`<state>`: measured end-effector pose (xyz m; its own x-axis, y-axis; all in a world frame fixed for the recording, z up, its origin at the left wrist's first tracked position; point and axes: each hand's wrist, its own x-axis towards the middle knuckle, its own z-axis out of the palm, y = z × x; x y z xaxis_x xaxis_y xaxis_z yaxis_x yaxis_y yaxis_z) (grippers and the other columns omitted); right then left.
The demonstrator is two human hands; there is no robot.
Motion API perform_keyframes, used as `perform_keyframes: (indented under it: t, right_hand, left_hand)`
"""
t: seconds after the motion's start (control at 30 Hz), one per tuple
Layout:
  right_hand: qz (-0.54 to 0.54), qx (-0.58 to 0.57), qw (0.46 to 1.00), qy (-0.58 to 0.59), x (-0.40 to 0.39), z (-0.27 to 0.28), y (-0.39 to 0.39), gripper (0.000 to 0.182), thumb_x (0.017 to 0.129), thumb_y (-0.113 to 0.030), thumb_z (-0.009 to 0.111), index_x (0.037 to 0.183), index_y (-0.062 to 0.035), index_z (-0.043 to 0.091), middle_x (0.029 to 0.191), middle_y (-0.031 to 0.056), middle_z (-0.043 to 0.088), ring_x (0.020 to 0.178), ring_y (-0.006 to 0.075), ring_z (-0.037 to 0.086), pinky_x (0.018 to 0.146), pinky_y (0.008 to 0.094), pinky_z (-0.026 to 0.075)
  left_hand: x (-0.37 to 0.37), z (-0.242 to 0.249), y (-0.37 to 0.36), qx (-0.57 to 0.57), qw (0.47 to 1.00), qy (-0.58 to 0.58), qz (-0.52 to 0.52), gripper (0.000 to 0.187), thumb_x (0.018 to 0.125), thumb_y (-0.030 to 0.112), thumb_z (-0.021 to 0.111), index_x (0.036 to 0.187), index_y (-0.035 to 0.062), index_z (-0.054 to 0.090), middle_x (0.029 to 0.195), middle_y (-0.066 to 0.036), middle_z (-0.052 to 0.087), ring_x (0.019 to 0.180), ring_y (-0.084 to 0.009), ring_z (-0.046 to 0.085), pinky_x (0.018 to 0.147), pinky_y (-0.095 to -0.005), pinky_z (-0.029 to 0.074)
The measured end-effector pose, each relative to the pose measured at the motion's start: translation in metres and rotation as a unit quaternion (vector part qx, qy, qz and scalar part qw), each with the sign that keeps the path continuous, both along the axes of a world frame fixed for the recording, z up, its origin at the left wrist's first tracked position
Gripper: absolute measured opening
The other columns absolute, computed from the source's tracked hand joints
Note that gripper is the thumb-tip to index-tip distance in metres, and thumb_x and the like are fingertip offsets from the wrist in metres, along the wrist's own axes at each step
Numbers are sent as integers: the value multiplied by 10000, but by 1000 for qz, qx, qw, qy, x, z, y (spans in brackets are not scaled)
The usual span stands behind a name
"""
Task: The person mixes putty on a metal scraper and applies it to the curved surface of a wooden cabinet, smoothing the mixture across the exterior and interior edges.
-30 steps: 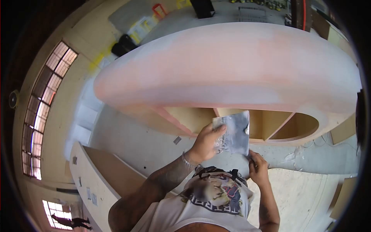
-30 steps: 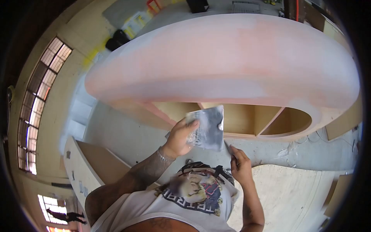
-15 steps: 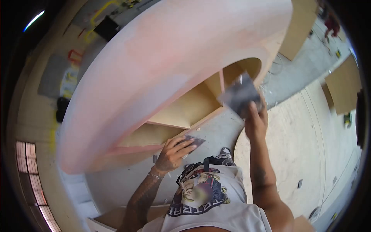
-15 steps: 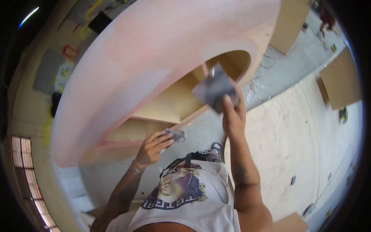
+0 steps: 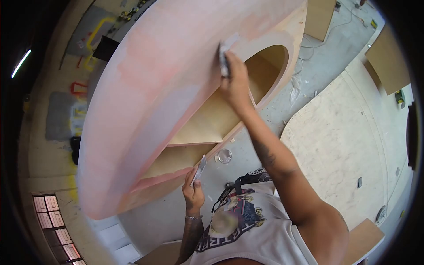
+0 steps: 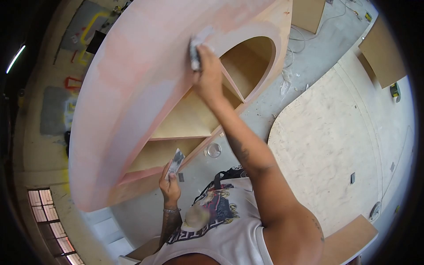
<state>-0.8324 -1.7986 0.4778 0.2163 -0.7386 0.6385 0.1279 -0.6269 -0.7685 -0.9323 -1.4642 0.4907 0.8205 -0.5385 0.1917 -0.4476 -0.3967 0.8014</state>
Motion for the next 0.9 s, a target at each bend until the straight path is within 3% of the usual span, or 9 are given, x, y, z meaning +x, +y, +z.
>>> perform_keyframes:
  t: [0.17,0.2,0.27,0.37,0.47,0.53,0.63,0.83,0.9]
  right_hand:
    - [143,-29,989,21,-33,-3,21,560,705,110,497,1238,-48,569,1200,184,614,1107,373,575,955,426,453]
    - [149,14,988,26,-46,-2,7,572,718,150,460,1251,-32,566,1201,186,619,1136,337,594,968,371,460]
    - [131,111,985,3,-56,2,-35,598,730,163,438,1281,-41,553,1234,192,609,1165,306,593,957,335,462]
    - [77,49,996,-4,-45,12,-78,595,737,151,435,1288,-45,544,1208,200,610,1141,317,601,966,342,463]
    - [-21,-87,996,-21,-14,-6,-59,520,718,96,527,1215,-51,575,1197,177,624,1082,396,586,932,448,470]
    - [4,-89,996,27,-6,-26,-24,575,697,86,562,1250,-71,552,1296,159,565,1173,350,536,996,445,417]
    - [98,-124,986,57,-37,-20,1,568,694,102,545,1241,-50,556,1242,160,587,1149,351,551,957,433,442]
    - [61,147,986,-40,-38,-11,-74,504,737,68,490,1225,-33,558,1175,204,611,1061,384,588,890,415,491]
    - [-39,53,998,-25,-6,-14,-61,504,748,62,473,1238,-31,545,1206,203,602,1095,389,571,935,430,462]
  left_hand:
    - [3,-2,-7,-21,999,39,-9,389,1005,248,512,1264,-36,564,1201,-194,629,1126,-286,595,985,-368,428]
    - [3,0,-7,-22,999,32,-23,395,1004,254,513,1266,-38,563,1195,-195,631,1119,-282,597,979,-366,431]
    - [2,-1,-4,-20,999,24,-30,407,1004,263,515,1268,-44,560,1182,-195,634,1104,-273,601,967,-362,437]
    - [2,-3,7,-16,1000,18,-19,427,1007,280,508,1269,-53,555,1163,-190,639,1078,-256,607,950,-354,445]
    - [0,-2,19,-10,999,30,1,450,1014,307,489,1269,-58,553,1153,-181,642,1057,-234,608,936,-343,451]
    - [2,-5,24,0,998,59,20,466,1019,326,477,1270,-59,552,1153,-172,644,1051,-224,608,931,-337,454]
    - [9,-9,22,-2,999,49,2,484,1020,339,473,1280,-63,542,1163,-166,642,1055,-217,604,929,-331,455]
    - [21,-17,12,-42,998,52,-14,505,1019,348,479,1299,-70,522,1181,-156,635,1073,-208,595,928,-325,457]
    - [19,-21,12,-64,996,60,2,502,1020,345,478,1302,-68,520,1188,-150,632,1082,-205,592,935,-325,453]
